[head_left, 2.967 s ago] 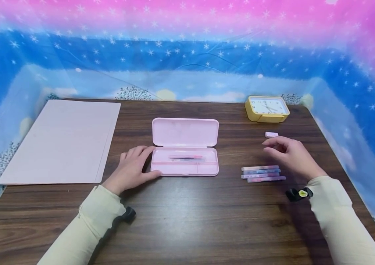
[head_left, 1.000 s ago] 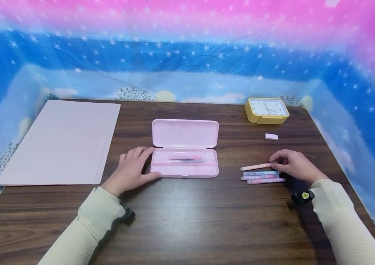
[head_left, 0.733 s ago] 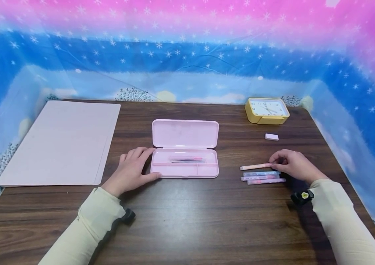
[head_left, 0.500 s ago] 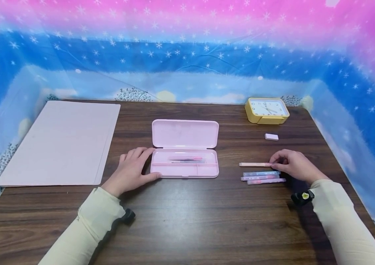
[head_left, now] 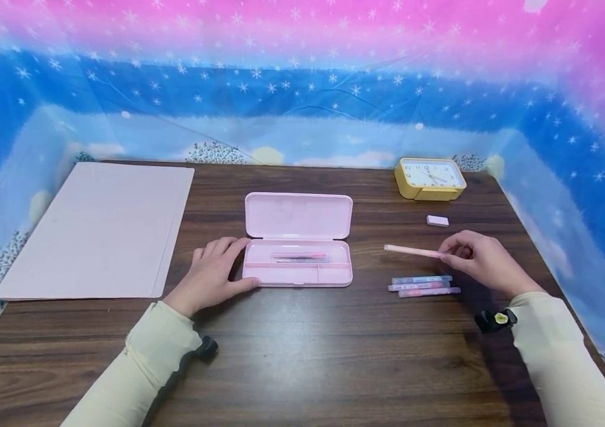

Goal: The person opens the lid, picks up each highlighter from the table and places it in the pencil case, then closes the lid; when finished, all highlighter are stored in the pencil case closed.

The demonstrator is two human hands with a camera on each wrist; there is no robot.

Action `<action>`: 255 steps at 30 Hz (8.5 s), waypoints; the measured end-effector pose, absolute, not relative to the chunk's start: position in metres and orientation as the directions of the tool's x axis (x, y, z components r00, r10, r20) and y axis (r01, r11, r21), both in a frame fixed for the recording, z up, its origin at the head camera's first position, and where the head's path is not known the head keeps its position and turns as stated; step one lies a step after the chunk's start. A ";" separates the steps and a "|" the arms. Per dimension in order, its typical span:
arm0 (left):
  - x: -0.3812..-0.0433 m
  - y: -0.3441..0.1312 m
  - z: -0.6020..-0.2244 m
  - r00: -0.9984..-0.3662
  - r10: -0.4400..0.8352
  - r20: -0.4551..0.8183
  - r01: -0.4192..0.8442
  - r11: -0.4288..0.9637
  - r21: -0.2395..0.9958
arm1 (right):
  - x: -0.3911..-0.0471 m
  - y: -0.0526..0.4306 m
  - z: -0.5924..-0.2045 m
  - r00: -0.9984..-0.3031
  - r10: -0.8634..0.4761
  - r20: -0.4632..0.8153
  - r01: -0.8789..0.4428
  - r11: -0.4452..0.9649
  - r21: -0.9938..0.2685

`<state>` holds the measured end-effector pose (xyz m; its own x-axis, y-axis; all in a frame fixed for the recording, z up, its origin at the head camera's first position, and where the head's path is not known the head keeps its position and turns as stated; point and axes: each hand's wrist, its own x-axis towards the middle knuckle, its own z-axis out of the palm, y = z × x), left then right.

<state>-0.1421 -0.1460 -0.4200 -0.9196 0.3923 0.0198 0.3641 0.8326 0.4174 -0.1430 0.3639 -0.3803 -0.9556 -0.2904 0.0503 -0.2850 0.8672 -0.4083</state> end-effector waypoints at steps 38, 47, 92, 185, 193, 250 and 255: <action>-0.142 -0.147 -0.418 -0.920 0.391 0.012 0.360 0.834 0.417 | -0.184 0.203 -0.365 -0.850 -0.524 0.060 -0.463 0.687 -0.559; -0.142 -0.146 -0.420 -0.923 0.386 0.005 0.353 0.840 0.412 | -0.188 0.182 -0.386 -0.814 -0.580 0.033 -0.508 0.684 -0.524; -0.143 -0.146 -0.422 -0.920 0.390 0.030 0.367 0.836 0.407 | -0.168 0.265 -0.362 -0.907 -0.417 0.053 -0.386 0.776 -0.499; -0.142 -0.146 -0.420 -0.921 0.390 0.020 0.364 0.837 0.409 | -0.143 0.328 -0.358 -0.928 -0.367 0.059 -0.356 0.834 -0.421; -0.142 -0.146 -0.420 -0.919 0.394 0.019 0.365 0.833 0.415 | -0.151 0.297 -0.343 -0.921 -0.386 0.063 -0.371 0.813 -0.450; -0.142 -0.144 -0.421 -0.925 0.379 0.010 0.349 0.841 0.414 | -0.198 0.171 -0.387 -0.842 -0.536 -0.055 -0.432 0.733 -0.526; -0.142 -0.143 -0.420 -0.924 0.382 0.014 0.352 0.837 0.420 | -0.194 0.176 -0.380 -0.854 -0.517 -0.064 -0.410 0.742 -0.531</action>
